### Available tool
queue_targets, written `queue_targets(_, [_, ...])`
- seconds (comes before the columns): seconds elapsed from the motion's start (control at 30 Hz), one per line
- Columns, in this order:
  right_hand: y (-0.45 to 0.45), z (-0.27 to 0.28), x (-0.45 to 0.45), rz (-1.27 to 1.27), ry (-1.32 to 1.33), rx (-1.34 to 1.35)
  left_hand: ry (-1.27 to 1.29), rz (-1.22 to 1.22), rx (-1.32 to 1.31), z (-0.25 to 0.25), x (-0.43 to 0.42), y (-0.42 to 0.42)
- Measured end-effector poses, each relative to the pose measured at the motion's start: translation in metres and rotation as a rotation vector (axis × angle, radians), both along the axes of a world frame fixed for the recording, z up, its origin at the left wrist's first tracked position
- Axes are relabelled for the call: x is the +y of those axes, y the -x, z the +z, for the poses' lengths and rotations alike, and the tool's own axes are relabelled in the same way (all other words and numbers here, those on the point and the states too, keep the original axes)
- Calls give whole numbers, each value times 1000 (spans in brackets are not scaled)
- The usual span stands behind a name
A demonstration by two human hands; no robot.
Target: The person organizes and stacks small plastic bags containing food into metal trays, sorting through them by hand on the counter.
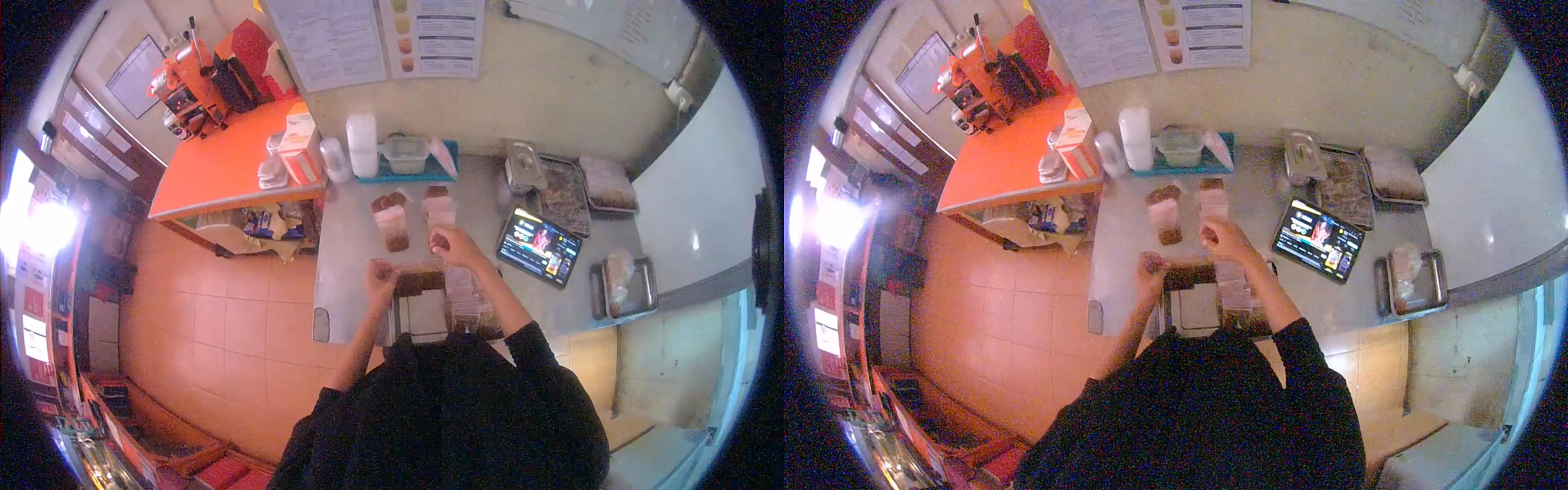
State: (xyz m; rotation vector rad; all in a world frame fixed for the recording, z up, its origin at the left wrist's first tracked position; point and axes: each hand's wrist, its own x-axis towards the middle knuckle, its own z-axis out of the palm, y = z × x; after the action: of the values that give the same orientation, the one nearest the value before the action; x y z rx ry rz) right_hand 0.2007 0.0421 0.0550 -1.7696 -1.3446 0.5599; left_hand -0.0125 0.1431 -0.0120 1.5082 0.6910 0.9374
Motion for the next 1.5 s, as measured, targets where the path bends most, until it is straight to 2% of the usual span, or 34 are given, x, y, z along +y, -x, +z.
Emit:
queue_targets(0.03, [-4,1,4,3,-5,-3,-27,-17,-22,-2,2,0])
queue_targets(0.1, [-13,3,14,-198,-128,-469,-57,-5,-20,3,1,1])
queue_targets(0.13, [-12,7,16,-197,-133,-472,-81,5,-15,12,-1,2])
queue_targets(0.2, [-10,11,18,-426,-15,-716,-43,3,6,26,-4,7])
queue_targets(0.27, [-12,6,23,-413,25,-673,-6,-6,26,27,-4,11])
queue_targets(0.33, [-18,-2,24,-423,77,-631,-45,102,59,10,2,15])
queue_targets(0.37, [-18,-6,25,-385,52,-540,-42,78,57,6,3,20])
queue_targets(0.4, [-18,-12,24,-349,29,-446,5,75,66,8,5,27])
queue_targets(0.47, [-21,-25,22,-339,94,-468,53,45,79,13,5,36])
queue_targets(0.53, [-20,-21,21,-323,150,-484,29,105,67,22,6,41])
queue_targets(0.67, [-6,2,15,-324,27,-437,-105,131,215,51,3,36])
queue_targets(0.73, [3,26,8,-340,1,-442,-362,16,310,81,-2,22])
queue_targets(0.8, [10,54,1,-184,-23,-353,-355,-60,250,107,-11,0])
queue_targets(0.83, [14,64,-3,-195,-20,-352,-350,-125,187,113,-13,-11])
queue_targets(0.87, [18,75,-7,-81,-16,-364,-350,-136,187,116,-13,-22])
queue_targets(0.9, [20,86,-13,34,-11,-376,-391,-260,167,115,-13,-33])
queue_targets(0.97, [32,116,-31,41,-35,-354,-432,-389,146,111,-17,-42])
queue_targets(1.03, [37,125,-42,56,-61,-331,110,-802,190,105,-21,-46])
queue_targets(1.07, [36,125,-47,43,-125,-262,111,-806,190,102,-25,-46])
queue_targets(1.13, [33,122,-59,30,-187,-190,701,-895,80,94,-38,-40])
queue_targets(1.27, [32,108,-73,-19,-213,-139,864,-1015,-13,100,-65,-31])
queue_targets(1.33, [39,108,-75,-42,-252,-147,875,-909,27,102,-76,-29])
queue_targets(1.4, [50,108,-77,-180,-135,-98,896,-824,-18,103,-87,-26])
queue_targets(1.47, [51,102,-75,-127,-168,-144,914,-735,-64,101,-89,-22])
queue_targets(1.5, [52,99,-74,-79,-200,-192,1004,-731,-128,98,-87,-21])
